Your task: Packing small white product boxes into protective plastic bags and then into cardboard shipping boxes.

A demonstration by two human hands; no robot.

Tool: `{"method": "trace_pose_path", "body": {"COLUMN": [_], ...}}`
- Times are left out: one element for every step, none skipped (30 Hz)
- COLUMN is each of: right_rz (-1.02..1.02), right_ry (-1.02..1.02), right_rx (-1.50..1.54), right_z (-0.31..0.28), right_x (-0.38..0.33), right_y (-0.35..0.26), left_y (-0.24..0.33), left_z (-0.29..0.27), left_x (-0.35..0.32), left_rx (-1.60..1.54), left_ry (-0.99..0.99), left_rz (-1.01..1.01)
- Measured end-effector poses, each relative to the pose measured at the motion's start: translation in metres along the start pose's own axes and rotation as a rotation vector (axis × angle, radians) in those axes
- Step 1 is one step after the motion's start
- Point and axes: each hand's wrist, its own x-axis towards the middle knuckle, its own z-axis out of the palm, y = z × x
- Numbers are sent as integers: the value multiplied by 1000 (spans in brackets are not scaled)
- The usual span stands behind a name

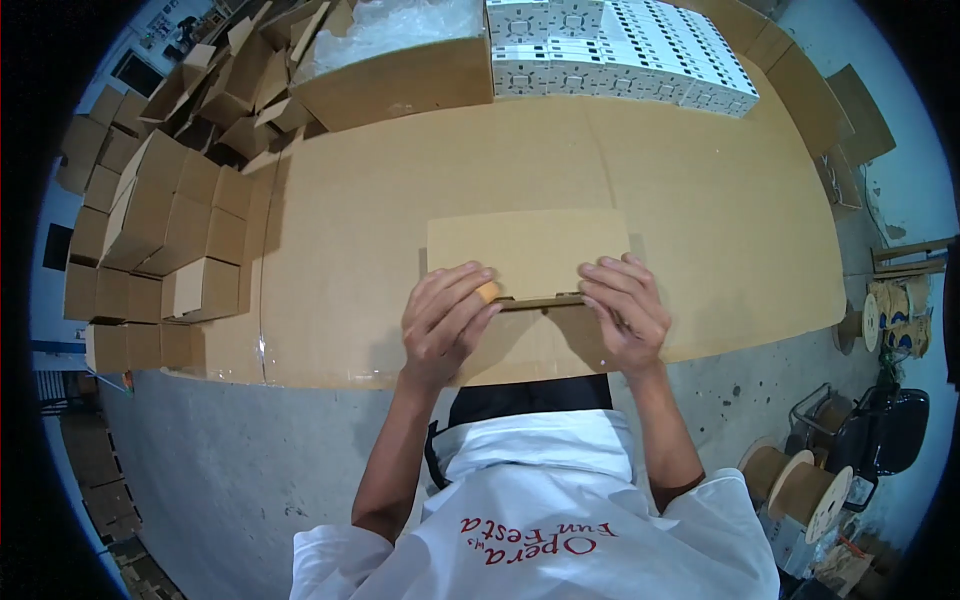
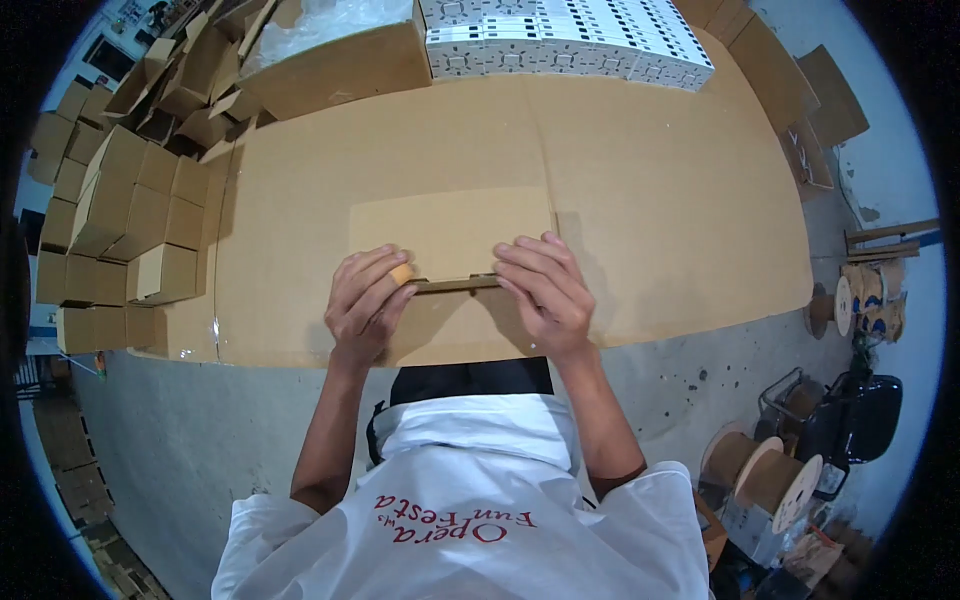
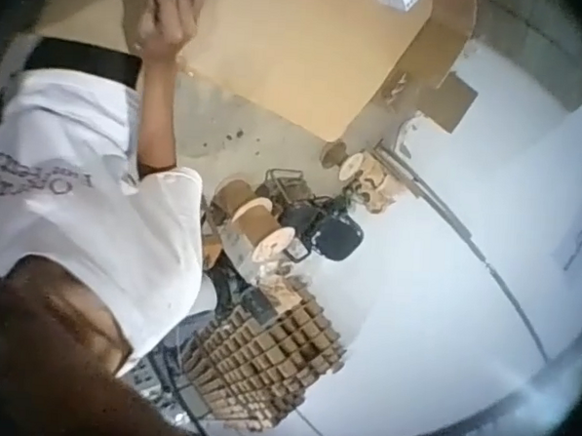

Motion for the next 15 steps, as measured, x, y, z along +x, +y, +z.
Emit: {"method": "trace_pose_path", "body": {"right_rz": [-6,-54,-63,-69,-76,-78,-73,-69,-73,-80,-89,-93,-17,58,51], "right_ry": [-12,-8,-2,3,7,4,30,56,55,13,-27,-28,-62,-97,-99], "right_rx": [62,58,64,66,67,69,70,72,71,59,48,52,113,176,189], "right_z": [-6,-9,-10,-9,-7,-5,-2,-1,-2,-3,-5,-8,-11,-11,-9], "right_x": [5,12,16,17,19,20,21,23,21,18,17,21,28,33,36], "right_y": [-2,-6,-9,-9,-9,-10,-10,-10,-9,-10,-10,-9,-10,-10,-7], "left_y": [2,3,4,3,3,2,1,-2,-4,-4,-5,-5,-6,-6,-6], "left_z": [-8,-16,-22,-24,-26,-26,-26,-24,-24,-25,-25,-26,-28,-33,-39], "left_x": [3,5,7,5,5,4,5,8,10,8,4,2,-1,-4,-7], "left_rx": [11,41,70,72,55,38,37,19,1,4,-7,-16,-7,-12,-16], "left_ry": [6,13,21,22,19,18,20,21,23,24,19,14,18,25,34], "left_rz": [11,21,31,29,30,32,30,30,31,29,27,24,23,-15,-54]}}
